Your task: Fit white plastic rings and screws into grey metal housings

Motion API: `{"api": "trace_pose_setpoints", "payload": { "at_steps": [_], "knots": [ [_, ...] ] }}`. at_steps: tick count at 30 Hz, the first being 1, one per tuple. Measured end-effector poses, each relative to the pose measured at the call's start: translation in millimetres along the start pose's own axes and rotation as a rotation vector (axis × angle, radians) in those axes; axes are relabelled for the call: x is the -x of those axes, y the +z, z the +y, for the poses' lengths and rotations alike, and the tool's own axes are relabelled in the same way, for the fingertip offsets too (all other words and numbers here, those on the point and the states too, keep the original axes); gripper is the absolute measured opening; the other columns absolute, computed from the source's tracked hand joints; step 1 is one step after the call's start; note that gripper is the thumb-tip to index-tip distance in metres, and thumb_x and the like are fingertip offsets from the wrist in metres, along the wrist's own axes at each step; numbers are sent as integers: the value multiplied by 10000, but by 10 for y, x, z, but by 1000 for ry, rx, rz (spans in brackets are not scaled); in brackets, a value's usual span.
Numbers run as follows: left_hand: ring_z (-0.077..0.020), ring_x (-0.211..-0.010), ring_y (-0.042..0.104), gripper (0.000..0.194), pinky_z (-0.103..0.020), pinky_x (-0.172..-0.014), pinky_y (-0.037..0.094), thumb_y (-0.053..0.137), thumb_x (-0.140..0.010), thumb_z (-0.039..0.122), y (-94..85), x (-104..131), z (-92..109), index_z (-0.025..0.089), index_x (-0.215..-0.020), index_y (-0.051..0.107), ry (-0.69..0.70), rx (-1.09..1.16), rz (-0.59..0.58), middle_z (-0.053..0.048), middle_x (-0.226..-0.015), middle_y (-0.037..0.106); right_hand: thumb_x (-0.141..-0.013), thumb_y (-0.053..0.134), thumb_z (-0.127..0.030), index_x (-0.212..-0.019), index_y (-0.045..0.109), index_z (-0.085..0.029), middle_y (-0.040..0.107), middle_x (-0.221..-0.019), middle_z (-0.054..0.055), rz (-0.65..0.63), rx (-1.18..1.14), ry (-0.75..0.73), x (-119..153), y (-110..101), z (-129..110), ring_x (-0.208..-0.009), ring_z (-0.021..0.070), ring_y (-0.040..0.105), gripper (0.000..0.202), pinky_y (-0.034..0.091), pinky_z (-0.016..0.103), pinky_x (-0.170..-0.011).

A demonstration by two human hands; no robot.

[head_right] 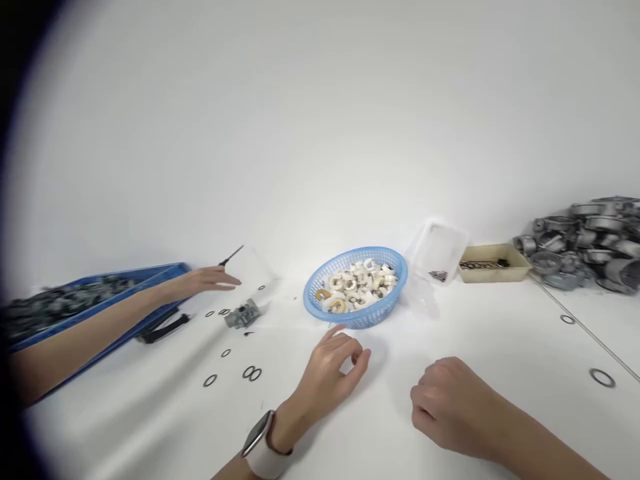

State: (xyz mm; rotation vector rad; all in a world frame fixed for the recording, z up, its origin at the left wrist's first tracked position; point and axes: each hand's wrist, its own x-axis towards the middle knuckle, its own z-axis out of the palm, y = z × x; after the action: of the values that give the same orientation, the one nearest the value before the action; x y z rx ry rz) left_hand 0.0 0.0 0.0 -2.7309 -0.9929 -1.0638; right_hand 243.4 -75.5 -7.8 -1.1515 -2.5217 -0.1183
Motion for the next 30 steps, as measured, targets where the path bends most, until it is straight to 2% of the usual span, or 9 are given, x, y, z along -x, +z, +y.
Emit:
{"api": "trace_pose_setpoints", "payload": {
  "at_steps": [1, 3, 6, 9, 11, 13, 16, 21, 30],
  "knots": [
    [-130, -536, 569, 306, -323, -812, 530, 460, -992, 224, -16, 4, 8, 223, -687, 487, -2, -29, 3, 41, -584, 599, -768, 444, -59, -574, 278, -179, 400, -471, -39, 4, 26, -12, 6, 21, 12, -489, 130, 193, 283, 141, 308, -518],
    [-132, -519, 555, 336, -265, -627, 480, 450, -1000, 262, -69, 5, -26, 225, -669, 495, -25, -99, 7, 27, -577, 607, -781, 441, -53, -582, 291, -182, 454, -486, -31, 20, 73, -40, 15, 64, 38, -484, 125, 261, 281, 147, 307, -519],
    [-130, -508, 531, 416, -258, -576, 423, 448, -1014, 330, -248, -41, -296, 219, -616, 497, -120, -238, 9, 15, -542, 576, -791, 458, -56, -587, 298, -184, 487, -489, -28, 14, 109, -59, 20, 100, 68, -467, 115, 334, 289, 148, 310, -512],
    [-137, -535, 534, 446, -262, -585, 422, 446, -1029, 342, -581, -149, -858, 204, -615, 536, -319, -411, 9, -7, -560, 572, -799, 463, -58, -591, 297, -182, 512, -494, -28, -9, 123, -51, 19, 92, 73, -462, 109, 376, 294, 153, 314, -509],
    [-158, -607, 572, 390, -279, -609, 451, 437, -1049, 316, -844, -203, -1295, 181, -730, 615, -478, -531, -14, -32, -662, 623, -800, 460, -54, -592, 296, -180, 527, -500, -31, -22, 118, -44, 15, 79, 69, -464, 105, 390, 292, 160, 316, -511],
    [-176, -744, 637, 235, -319, -685, 528, 554, -1035, 343, -1087, -192, -1672, 151, -952, 663, -600, -616, -98, -48, -884, 679, -799, 460, -52, -588, 298, -179, 531, -500, -32, -30, 110, -27, 9, 72, 66, -465, 103, 398, 294, 164, 317, -512],
    [-225, -978, 679, 284, -415, -838, 589, 653, -1007, 359, -1338, -54, -2017, 155, -1204, 642, -677, -687, -300, -84, -1178, 667, -791, 471, -58, -577, 313, -181, 526, -499, -27, -19, 93, -8, -2, 75, 66, -463, 102, 401, 293, 170, 319, -511],
    [-261, -1090, 661, 327, -468, -912, 577, 652, -1010, 334, -1462, 162, -2214, 170, -1291, 615, -675, -783, -497, -105, -1296, 631, -787, 472, -70, -578, 276, -178, 498, -479, -34, -6, 118, -10, -12, 91, 67, -453, 100, 345, 306, 162, 320, -494],
    [-260, -1085, 663, 330, -466, -907, 580, 650, -1012, 336, -1372, 153, -2334, 170, -1295, 612, -678, -857, -653, -105, -1296, 631, -791, 462, -76, -581, 252, -176, 479, -475, -39, 7, 126, -5, -16, 87, 87, -462, 102, 299, 313, 155, 319, -485]
  ]
}}
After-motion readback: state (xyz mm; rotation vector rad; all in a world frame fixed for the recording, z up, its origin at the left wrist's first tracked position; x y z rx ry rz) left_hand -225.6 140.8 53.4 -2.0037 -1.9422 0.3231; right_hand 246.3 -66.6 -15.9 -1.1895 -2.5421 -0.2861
